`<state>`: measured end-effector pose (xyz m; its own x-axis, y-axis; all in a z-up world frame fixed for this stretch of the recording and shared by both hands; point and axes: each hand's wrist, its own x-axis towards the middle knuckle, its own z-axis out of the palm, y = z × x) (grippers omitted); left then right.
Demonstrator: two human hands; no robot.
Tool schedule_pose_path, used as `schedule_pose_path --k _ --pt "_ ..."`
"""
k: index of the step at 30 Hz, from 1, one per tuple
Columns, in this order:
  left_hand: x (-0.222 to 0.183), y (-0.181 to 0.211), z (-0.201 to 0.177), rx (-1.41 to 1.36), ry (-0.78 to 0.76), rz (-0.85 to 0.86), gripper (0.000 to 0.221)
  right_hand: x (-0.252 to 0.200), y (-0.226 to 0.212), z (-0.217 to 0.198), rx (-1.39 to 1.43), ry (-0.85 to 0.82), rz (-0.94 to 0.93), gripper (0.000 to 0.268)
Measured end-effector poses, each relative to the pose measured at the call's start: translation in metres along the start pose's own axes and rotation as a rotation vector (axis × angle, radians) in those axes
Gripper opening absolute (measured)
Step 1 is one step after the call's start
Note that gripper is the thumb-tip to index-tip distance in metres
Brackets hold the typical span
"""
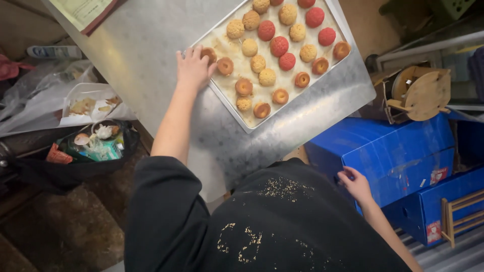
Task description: The person handles baked pastries by picking them up from a tray, turning and pressing each one by hand, and placing them back onto the baking tray.
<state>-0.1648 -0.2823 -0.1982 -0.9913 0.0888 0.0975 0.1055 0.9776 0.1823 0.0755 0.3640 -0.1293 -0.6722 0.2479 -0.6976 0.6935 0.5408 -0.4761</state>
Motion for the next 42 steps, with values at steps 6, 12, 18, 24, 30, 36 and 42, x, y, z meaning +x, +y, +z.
schedule_pose_path --k 6,12,18,24,30,36,42 --pt "-0.012 0.001 -0.007 -0.254 -0.021 -0.145 0.021 0.020 -0.008 0.011 -0.035 -0.058 -0.168 0.044" --pt "-0.005 0.018 -0.019 -0.428 0.086 -0.359 0.014 0.020 0.003 0.007 -0.055 -0.073 -0.143 0.043" --pt "0.006 0.017 -0.020 -0.345 -0.107 -0.433 0.015 0.012 0.013 -0.005 -0.041 -0.060 0.016 0.046" --pt "0.012 0.043 -0.030 -0.306 0.201 -0.250 0.015 0.020 0.014 -0.002 -0.040 -0.078 0.042 0.046" --pt "0.010 0.156 -0.010 -0.488 -0.001 0.042 0.046 0.051 0.008 -0.001 0.007 -0.113 -0.043 0.044" --pt "0.013 0.198 0.028 -0.144 -0.007 0.128 0.052 0.087 -0.005 -0.012 0.014 -0.176 -0.035 0.045" --pt "0.003 0.204 0.024 -0.265 0.010 -0.031 0.046 0.163 -0.038 -0.050 -0.089 -0.269 -0.168 0.045"
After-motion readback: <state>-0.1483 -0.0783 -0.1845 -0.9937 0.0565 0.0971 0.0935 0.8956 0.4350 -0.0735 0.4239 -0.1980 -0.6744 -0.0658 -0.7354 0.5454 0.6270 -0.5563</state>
